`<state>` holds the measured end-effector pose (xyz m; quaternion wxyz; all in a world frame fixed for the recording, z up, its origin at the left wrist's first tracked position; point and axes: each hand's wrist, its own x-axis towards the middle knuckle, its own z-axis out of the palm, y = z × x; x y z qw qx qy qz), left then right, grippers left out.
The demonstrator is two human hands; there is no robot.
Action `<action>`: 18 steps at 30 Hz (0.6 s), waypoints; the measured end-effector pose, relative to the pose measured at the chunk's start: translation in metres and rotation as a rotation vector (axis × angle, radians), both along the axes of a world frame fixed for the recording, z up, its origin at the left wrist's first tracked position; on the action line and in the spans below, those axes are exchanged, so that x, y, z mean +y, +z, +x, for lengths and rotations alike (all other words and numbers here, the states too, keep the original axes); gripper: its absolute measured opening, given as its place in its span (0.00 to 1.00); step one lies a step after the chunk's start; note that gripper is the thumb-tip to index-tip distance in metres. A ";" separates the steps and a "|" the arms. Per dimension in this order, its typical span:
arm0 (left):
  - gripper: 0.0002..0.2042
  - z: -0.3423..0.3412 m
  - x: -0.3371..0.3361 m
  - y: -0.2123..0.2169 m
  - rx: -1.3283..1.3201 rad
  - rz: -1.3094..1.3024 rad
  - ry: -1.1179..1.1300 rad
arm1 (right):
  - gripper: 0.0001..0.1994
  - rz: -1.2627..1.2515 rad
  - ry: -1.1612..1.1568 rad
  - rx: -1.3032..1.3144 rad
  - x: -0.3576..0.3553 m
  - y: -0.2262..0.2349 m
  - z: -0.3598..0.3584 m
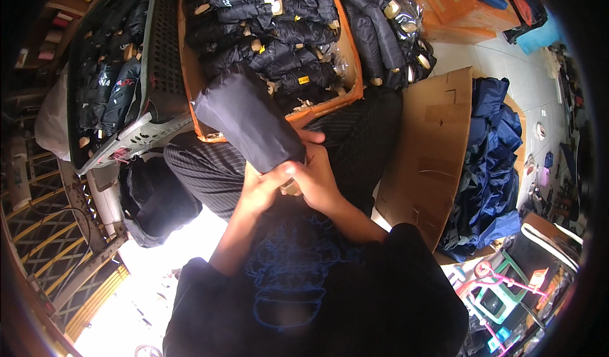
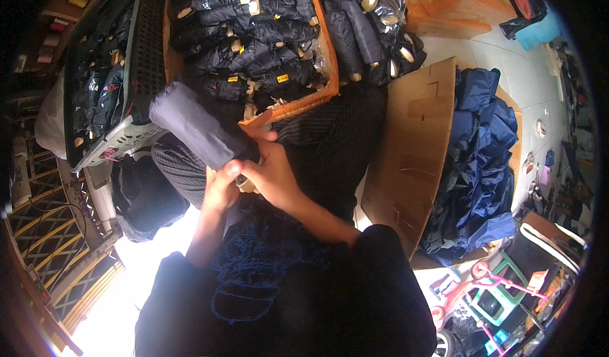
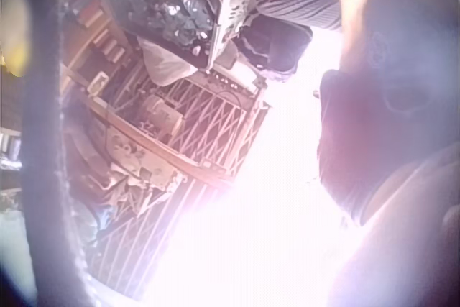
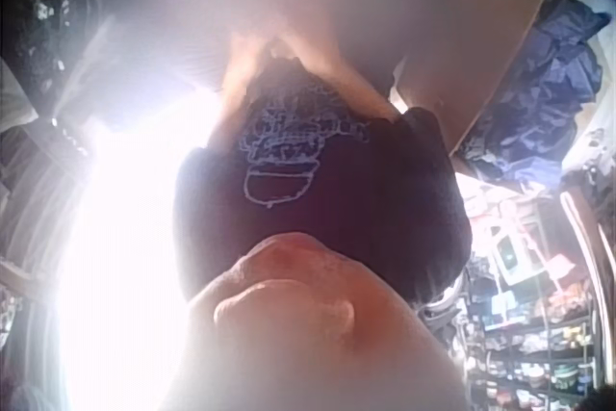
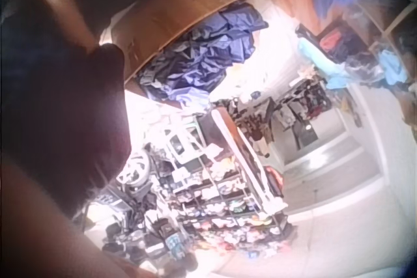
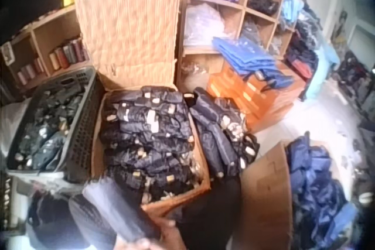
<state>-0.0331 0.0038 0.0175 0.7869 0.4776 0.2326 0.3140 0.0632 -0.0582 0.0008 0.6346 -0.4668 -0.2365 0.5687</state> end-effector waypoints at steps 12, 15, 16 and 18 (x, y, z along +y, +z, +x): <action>0.22 0.005 0.036 -0.004 0.025 -0.455 0.370 | 0.12 0.382 -0.426 -1.312 0.014 0.005 0.016; 0.22 0.008 0.035 -0.007 0.074 -0.472 0.407 | 0.14 0.508 -0.280 -1.255 0.016 -0.003 0.023; 0.22 0.008 0.035 -0.011 0.087 -0.493 0.406 | 0.14 0.520 -0.248 -1.237 0.016 -0.005 0.026; 0.23 0.009 0.036 -0.013 0.103 -0.564 0.391 | 0.14 0.593 -0.236 -1.195 0.016 -0.011 0.029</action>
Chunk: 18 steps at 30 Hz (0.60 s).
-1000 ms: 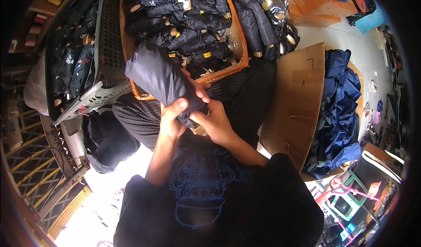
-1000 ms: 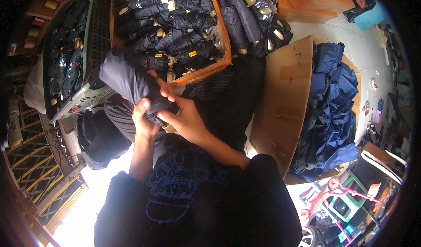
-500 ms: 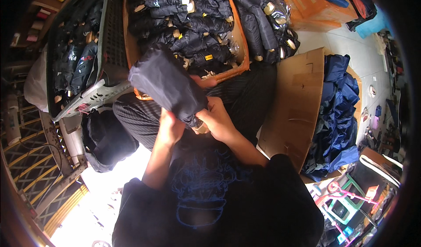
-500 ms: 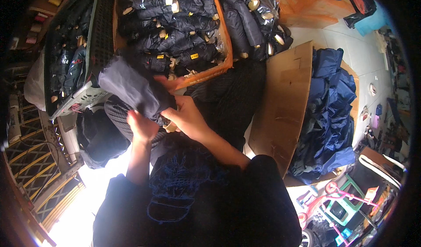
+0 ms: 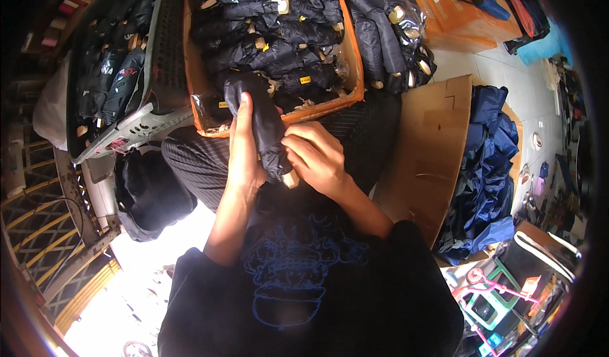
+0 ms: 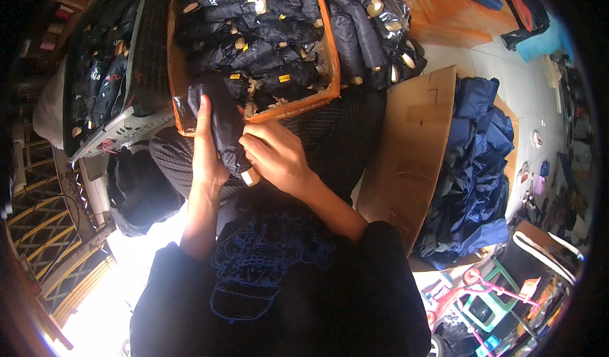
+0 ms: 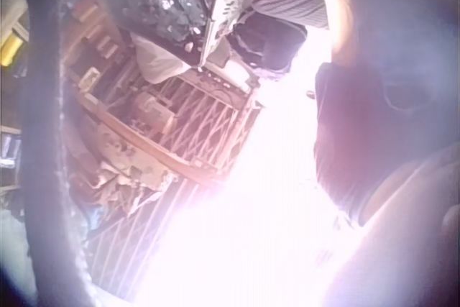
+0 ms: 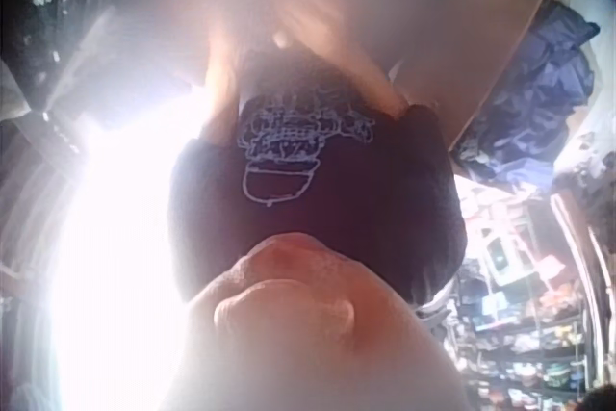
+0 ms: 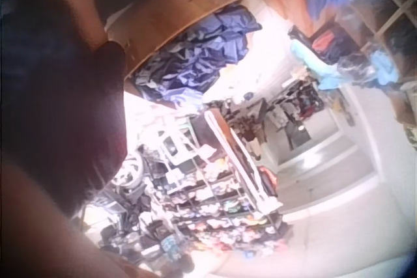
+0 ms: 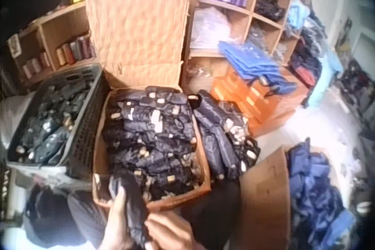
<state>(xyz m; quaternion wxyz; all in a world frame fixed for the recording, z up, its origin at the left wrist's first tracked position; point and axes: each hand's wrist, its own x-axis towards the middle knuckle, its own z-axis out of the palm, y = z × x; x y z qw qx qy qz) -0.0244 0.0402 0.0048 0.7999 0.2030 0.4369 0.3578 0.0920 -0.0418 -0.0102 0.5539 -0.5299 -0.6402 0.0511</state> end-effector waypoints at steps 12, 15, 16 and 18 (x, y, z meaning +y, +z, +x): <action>0.22 0.004 0.000 -0.025 -0.032 -0.235 -0.079 | 0.10 -0.266 0.238 0.163 -0.008 -0.004 0.011; 0.22 0.007 -0.004 -0.035 -0.022 -0.244 -0.093 | 0.09 -0.362 0.311 0.217 -0.014 -0.003 0.017; 0.21 0.007 -0.005 -0.040 -0.010 -0.246 -0.099 | 0.09 -0.399 0.331 0.227 -0.016 -0.002 0.021; 0.22 0.010 -0.007 -0.043 -0.009 -0.219 -0.113 | 0.09 -0.429 0.328 0.231 -0.017 -0.002 0.024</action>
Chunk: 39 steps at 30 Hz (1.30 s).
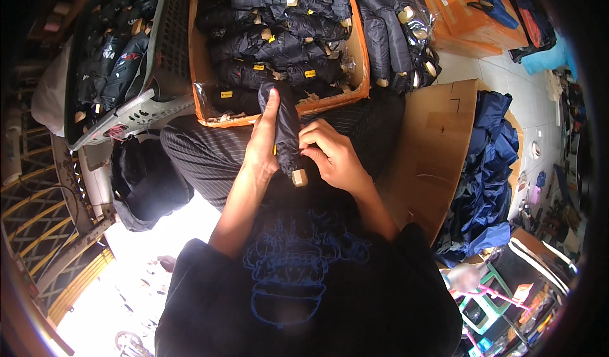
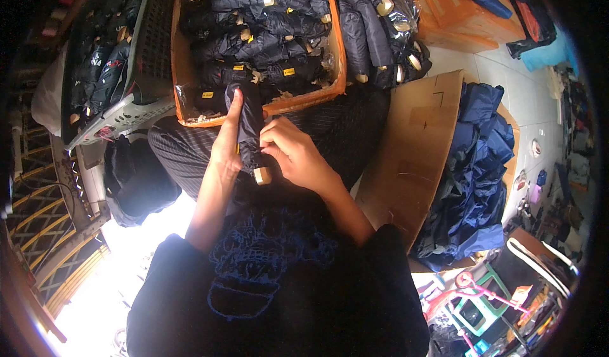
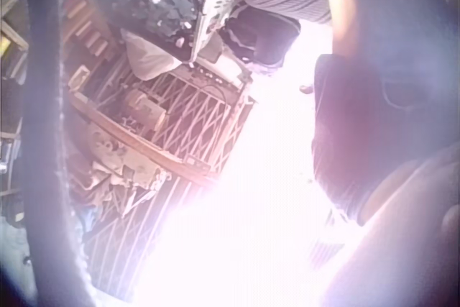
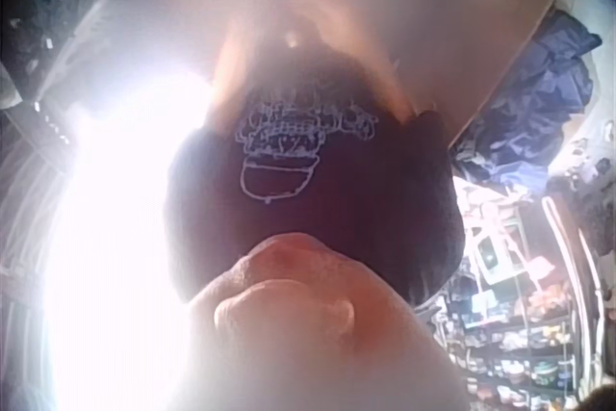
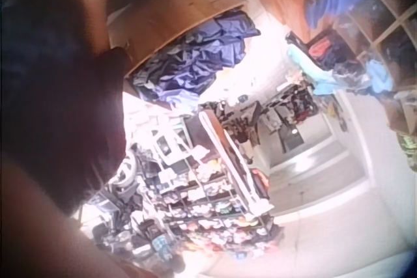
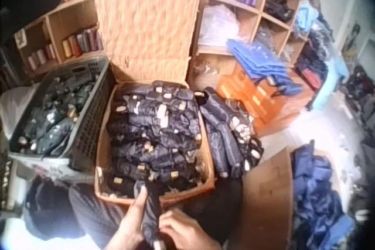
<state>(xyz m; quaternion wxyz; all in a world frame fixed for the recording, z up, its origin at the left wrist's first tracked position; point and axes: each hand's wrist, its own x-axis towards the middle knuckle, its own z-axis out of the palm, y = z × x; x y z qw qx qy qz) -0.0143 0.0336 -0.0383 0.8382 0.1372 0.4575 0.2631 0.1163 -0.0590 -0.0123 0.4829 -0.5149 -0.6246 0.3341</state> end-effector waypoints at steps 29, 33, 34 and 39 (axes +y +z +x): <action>0.20 -0.020 -0.019 0.007 -0.074 -0.073 -0.030 | 0.05 -0.115 -0.143 0.047 -0.012 -0.005 -0.021; 0.20 -0.019 -0.032 -0.008 -0.053 -0.081 0.015 | 0.05 -0.082 -0.108 -0.205 -0.017 -0.001 -0.018; 0.20 -0.019 -0.034 -0.009 -0.043 -0.065 0.026 | 0.06 -0.080 -0.110 -0.260 -0.019 0.000 -0.018; 0.19 -0.018 -0.034 0.006 -0.049 0.003 0.037 | 0.05 -0.106 -0.106 -0.350 -0.020 -0.001 -0.014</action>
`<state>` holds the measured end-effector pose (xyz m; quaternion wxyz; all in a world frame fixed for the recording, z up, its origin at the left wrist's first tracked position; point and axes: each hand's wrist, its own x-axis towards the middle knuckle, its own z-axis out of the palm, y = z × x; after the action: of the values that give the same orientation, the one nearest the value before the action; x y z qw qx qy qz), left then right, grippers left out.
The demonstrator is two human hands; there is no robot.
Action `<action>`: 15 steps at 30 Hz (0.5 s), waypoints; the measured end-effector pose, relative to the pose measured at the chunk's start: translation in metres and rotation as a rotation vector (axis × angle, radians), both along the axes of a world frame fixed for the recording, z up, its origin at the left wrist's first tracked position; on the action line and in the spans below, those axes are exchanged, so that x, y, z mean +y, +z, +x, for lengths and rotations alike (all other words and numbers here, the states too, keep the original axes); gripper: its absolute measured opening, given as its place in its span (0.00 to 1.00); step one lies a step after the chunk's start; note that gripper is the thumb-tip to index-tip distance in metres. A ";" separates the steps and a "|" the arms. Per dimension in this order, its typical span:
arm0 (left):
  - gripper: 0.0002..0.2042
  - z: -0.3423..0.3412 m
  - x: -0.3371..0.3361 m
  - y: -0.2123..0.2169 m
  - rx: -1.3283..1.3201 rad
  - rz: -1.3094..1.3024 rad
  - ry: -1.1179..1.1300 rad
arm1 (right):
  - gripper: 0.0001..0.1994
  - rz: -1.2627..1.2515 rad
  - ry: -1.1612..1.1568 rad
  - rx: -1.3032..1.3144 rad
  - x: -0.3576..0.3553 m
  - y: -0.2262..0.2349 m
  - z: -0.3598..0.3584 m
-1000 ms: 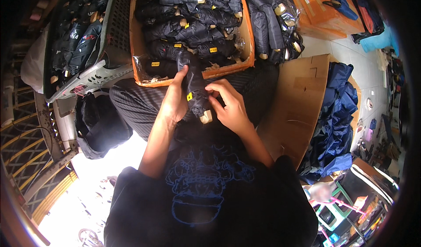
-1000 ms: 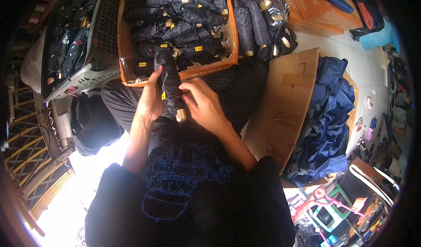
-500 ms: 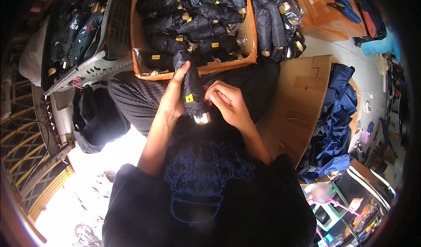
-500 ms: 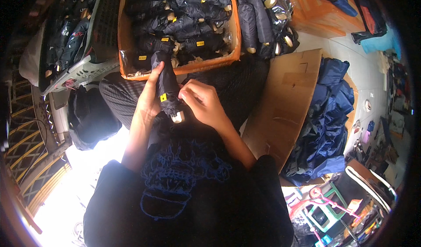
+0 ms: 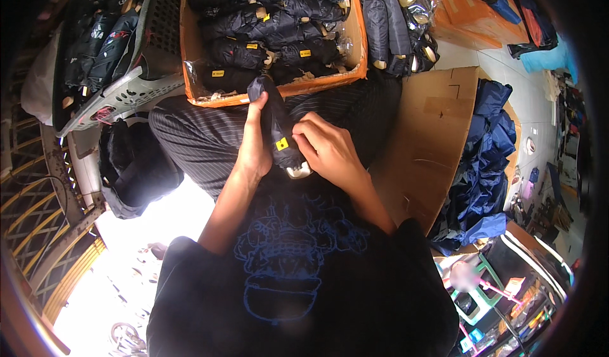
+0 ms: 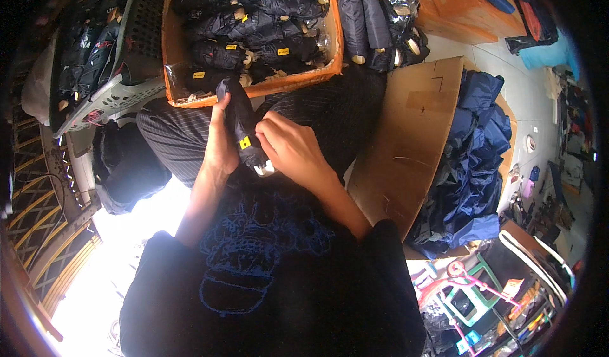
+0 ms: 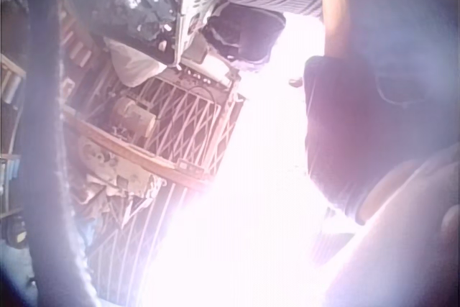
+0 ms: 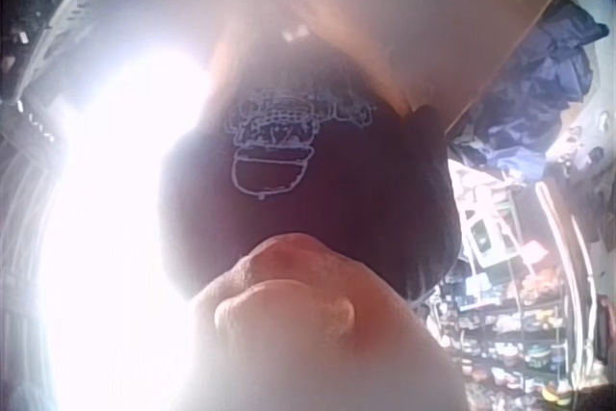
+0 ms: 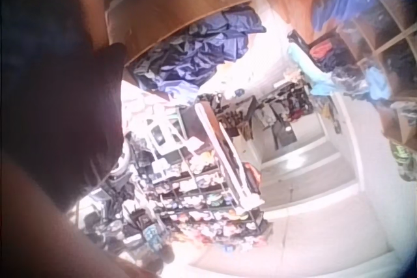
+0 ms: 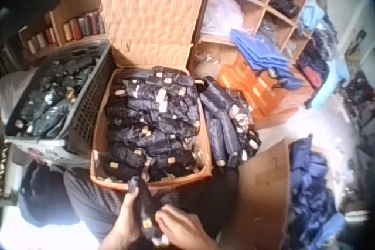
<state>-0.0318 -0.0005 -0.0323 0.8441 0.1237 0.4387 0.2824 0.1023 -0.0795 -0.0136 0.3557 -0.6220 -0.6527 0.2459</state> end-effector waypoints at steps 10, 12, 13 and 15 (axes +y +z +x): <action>0.23 -0.005 0.009 -0.020 -0.035 -0.111 -0.050 | 0.06 0.067 -0.008 0.089 -0.004 -0.014 -0.008; 0.24 -0.004 0.008 -0.017 -0.022 -0.137 -0.028 | 0.07 0.043 0.010 0.103 -0.007 -0.016 -0.008; 0.24 -0.003 0.007 -0.016 -0.016 -0.150 -0.017 | 0.07 0.030 0.019 0.110 -0.008 -0.017 -0.007; 0.26 -0.003 -0.001 -0.016 0.015 -0.181 -0.045 | 0.07 -0.003 0.046 0.160 -0.014 -0.011 -0.005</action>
<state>-0.0353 -0.0016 -0.0485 0.8545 0.0587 0.4661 0.2217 0.0976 -0.0932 -0.0249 0.3999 -0.5857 -0.6361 0.3040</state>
